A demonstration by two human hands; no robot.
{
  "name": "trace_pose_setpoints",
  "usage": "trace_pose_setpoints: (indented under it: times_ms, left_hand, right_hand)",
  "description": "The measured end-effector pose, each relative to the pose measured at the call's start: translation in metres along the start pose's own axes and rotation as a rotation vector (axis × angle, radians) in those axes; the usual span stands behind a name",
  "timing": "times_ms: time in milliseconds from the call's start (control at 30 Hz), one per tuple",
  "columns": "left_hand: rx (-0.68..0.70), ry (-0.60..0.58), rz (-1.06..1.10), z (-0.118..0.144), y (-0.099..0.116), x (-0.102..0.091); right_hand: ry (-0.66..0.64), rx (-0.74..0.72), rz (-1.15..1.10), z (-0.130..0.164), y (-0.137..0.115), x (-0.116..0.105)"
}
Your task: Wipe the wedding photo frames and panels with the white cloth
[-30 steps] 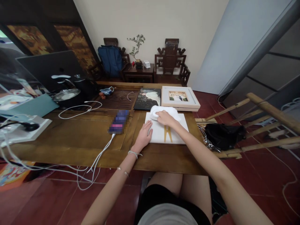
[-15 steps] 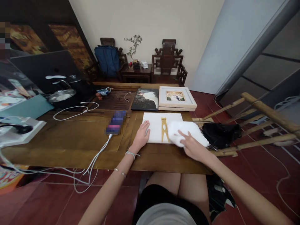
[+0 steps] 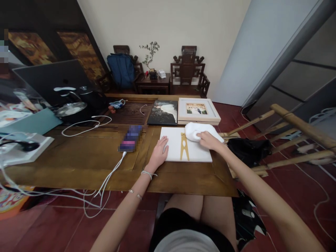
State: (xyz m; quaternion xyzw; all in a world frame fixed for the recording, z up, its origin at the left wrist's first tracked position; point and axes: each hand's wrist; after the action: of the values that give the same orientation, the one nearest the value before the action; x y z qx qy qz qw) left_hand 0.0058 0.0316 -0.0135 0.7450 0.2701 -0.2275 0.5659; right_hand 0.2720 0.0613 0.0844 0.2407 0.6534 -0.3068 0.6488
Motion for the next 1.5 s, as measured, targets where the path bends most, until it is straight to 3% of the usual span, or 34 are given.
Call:
trace_pose_setpoints:
  times_ms: [100,200,400,500,633,733,933,1067,1167,1300,1400,1500]
  left_hand:
    - [0.002,-0.003,0.003,0.000,0.000,0.000]
    - [0.002,-0.003,0.000,0.000,0.001,-0.001]
    - [-0.008,-0.002,-0.011,0.001,0.003,-0.001]
    - [-0.012,-0.001,-0.012,0.001,0.004,-0.001]
    - [-0.018,-0.013,-0.015,0.001,0.005,-0.002]
    - [-0.022,-0.018,-0.015,0.001,0.006,-0.002]
    - [-0.028,-0.021,-0.013,0.000,0.007,-0.003]
    - [-0.023,-0.015,-0.005,0.000,0.006,-0.003]
    - [-0.022,-0.016,-0.003,0.000,0.005,-0.002]
    - [-0.028,-0.017,-0.009,0.001,0.005,-0.002]
    - [-0.030,-0.017,-0.017,0.001,0.007,-0.002]
    - [-0.027,-0.017,-0.015,0.001,0.007,-0.003]
  right_hand:
    - [0.021,0.016,0.008,-0.019,0.014,-0.004]
    - [0.030,0.022,0.019,-0.016,0.008,0.000]
    - [0.034,-0.083,-0.010,0.048,-0.052,0.023]
    - [0.006,-0.124,-0.092,0.087,-0.080,0.022]
    - [-0.066,-0.157,-0.194,0.112,-0.084,0.010]
    - [-0.083,-0.084,-0.179,0.098,-0.064,0.002]
    - [-0.046,-0.014,-0.071,0.020,-0.009,-0.005]
    - [-0.018,0.004,-0.039,-0.006,0.003,0.002]
    - [-0.019,-0.027,-0.006,0.007,-0.014,0.013]
    - [-0.043,-0.127,-0.014,0.054,-0.060,0.021]
    - [-0.091,-0.164,-0.082,0.090,-0.087,0.016]
    - [-0.154,-0.173,-0.135,0.103,-0.095,0.003]
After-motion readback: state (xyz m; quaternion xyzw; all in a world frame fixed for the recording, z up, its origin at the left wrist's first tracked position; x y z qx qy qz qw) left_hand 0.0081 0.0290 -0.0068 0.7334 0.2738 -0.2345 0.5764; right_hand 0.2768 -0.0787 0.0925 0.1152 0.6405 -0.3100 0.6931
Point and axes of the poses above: each hand's wrist, its own z-axis away from the middle knuckle, its own x-axis out of the palm, y = z × x, and after that the axes turned 15 degrees about -x, right-handed
